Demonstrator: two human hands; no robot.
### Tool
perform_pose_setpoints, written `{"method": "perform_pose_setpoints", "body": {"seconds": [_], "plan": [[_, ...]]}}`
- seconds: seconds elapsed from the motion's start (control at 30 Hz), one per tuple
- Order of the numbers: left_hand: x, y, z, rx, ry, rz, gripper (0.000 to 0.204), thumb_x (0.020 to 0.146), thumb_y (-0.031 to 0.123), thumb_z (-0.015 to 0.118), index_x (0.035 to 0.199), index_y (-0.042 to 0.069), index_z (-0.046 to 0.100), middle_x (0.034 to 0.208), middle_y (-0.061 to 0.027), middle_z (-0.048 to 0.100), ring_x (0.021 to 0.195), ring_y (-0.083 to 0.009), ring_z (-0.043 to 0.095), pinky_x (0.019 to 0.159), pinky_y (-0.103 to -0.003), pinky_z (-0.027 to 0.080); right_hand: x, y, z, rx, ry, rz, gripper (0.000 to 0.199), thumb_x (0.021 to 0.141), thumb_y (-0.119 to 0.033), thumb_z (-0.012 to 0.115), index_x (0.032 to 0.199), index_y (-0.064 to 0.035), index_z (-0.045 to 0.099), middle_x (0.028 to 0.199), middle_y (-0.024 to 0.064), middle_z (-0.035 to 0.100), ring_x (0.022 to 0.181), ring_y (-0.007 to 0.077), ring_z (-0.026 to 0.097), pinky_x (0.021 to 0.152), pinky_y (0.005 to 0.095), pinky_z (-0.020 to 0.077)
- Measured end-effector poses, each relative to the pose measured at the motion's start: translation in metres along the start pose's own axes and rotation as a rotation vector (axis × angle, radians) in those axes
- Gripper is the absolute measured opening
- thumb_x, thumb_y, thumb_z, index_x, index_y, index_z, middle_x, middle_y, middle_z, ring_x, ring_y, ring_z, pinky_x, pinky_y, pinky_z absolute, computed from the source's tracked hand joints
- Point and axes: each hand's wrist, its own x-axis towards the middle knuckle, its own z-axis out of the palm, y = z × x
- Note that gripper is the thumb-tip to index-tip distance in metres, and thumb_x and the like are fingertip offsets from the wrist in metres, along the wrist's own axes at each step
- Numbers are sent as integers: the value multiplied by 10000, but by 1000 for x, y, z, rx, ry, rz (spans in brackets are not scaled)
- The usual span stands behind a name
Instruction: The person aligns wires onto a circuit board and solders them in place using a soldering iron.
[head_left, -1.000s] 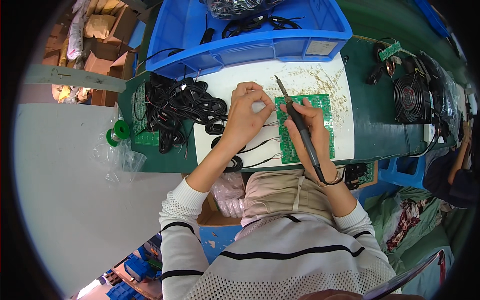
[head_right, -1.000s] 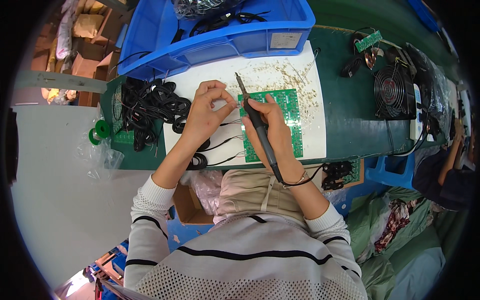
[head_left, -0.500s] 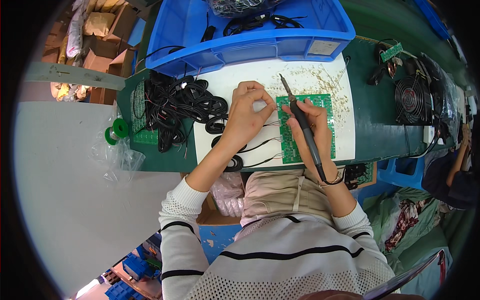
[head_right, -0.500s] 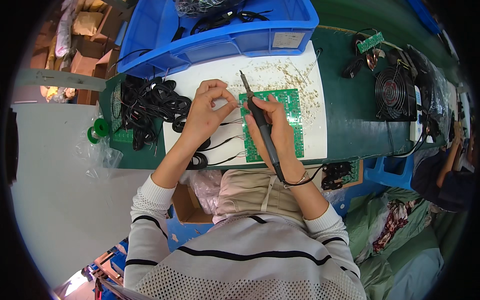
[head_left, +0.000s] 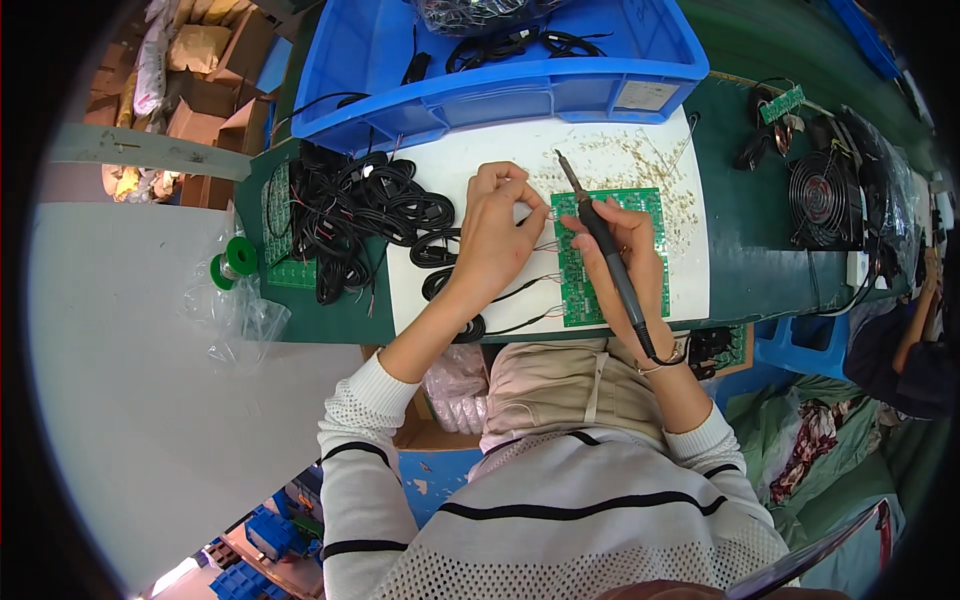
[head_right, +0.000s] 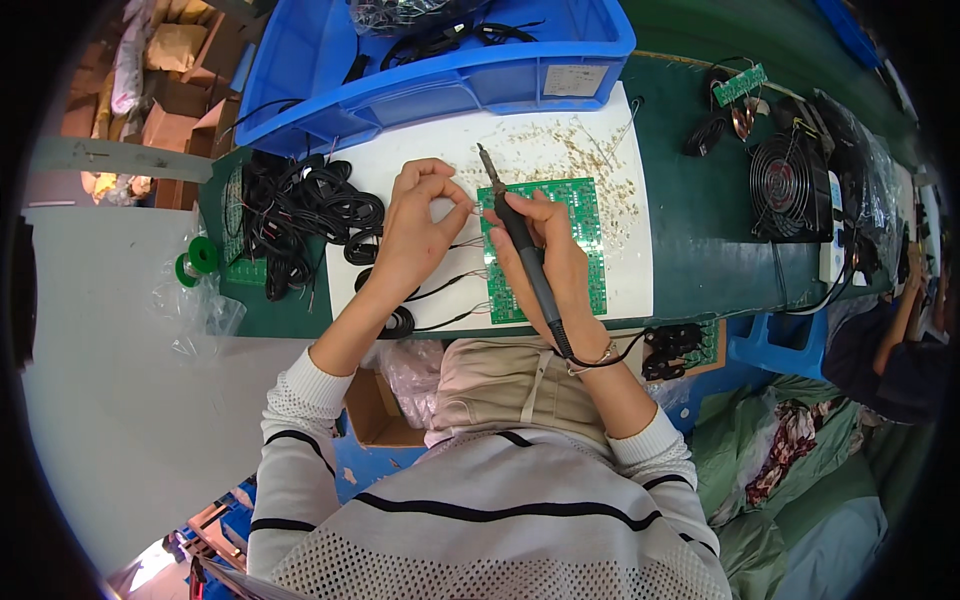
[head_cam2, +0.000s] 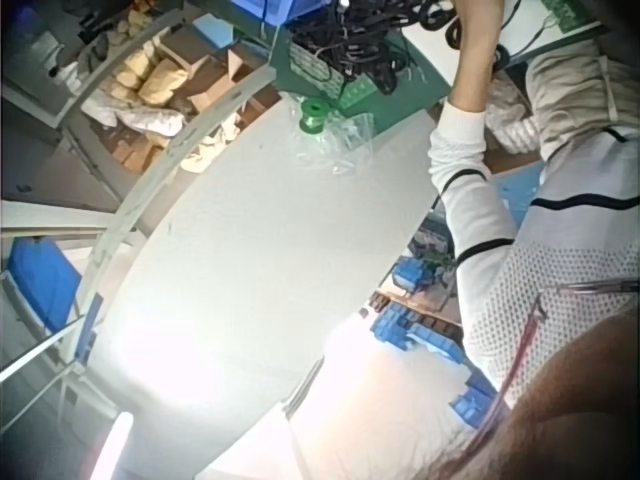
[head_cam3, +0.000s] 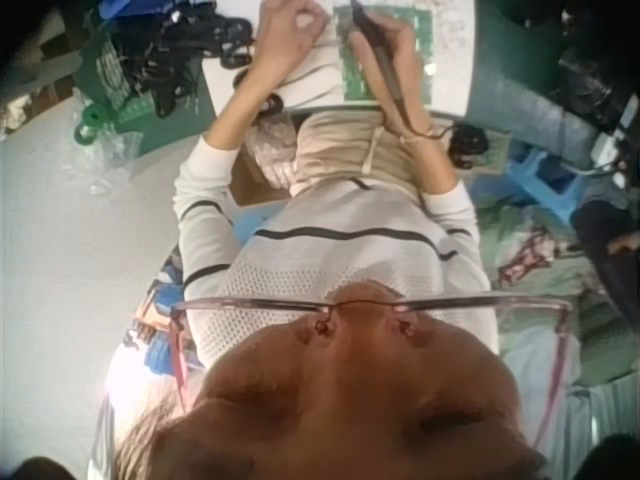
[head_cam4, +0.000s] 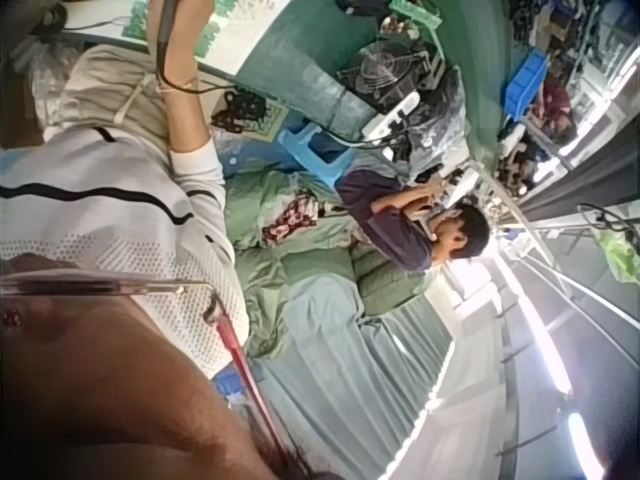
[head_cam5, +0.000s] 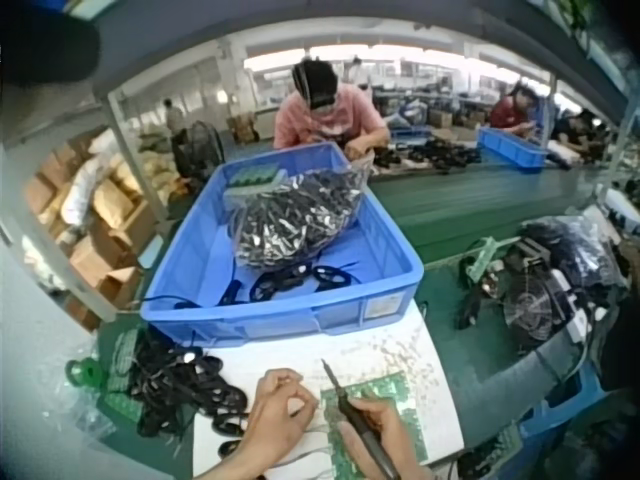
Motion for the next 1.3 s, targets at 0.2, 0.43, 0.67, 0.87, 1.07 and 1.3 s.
{"method": "perform_pose_setpoints", "body": {"seconds": [0.2,0.43,0.67,0.87,1.07,1.3], "plan": [[0,0,-1,21,6,4,73,838,81,734,860,31,685,1239,-127,544,1181,-307,543,1012,-373,430,-5,-2,-3,150,81,63,287,984,-74,637,1218,-12,483,1070,184,740,972,176,712,955,320,512],[0,1,0,47,-4,-5,77,836,78,723,850,26,669,1248,-133,538,1192,-317,531,1015,-380,422,-6,-4,-5,173,112,94,268,992,-92,632,1205,2,499,1023,183,741,885,119,685,703,226,525],[0,7,1,52,17,44,83,814,19,704,818,-18,630,1205,-175,531,1149,-355,523,987,-403,437,-6,-6,-9,212,141,109,258,996,-83,619,1203,16,502,1009,187,737,871,122,683,735,236,528],[1,-6,5,98,45,113,92,823,51,715,867,0,651,1205,-148,564,1132,-315,564,948,-372,450,-11,-5,-43,242,303,72,151,990,-55,608,1119,10,562,813,77,677,731,95,630,682,229,502],[1,-8,-1,122,7,80,64,823,48,707,867,18,674,1188,-112,565,1060,-247,575,779,-323,446,-6,-4,-96,171,432,98,46,984,-38,598,1005,3,596,694,18,606,617,52,552,583,205,426],[4,-6,-1,137,-23,65,56,824,58,711,862,29,680,1192,-98,566,1060,-233,574,781,-323,439,-2,0,-116,166,412,147,34,978,-26,597,964,4,605,679,8,593,587,46,540,566,203,423]]}}
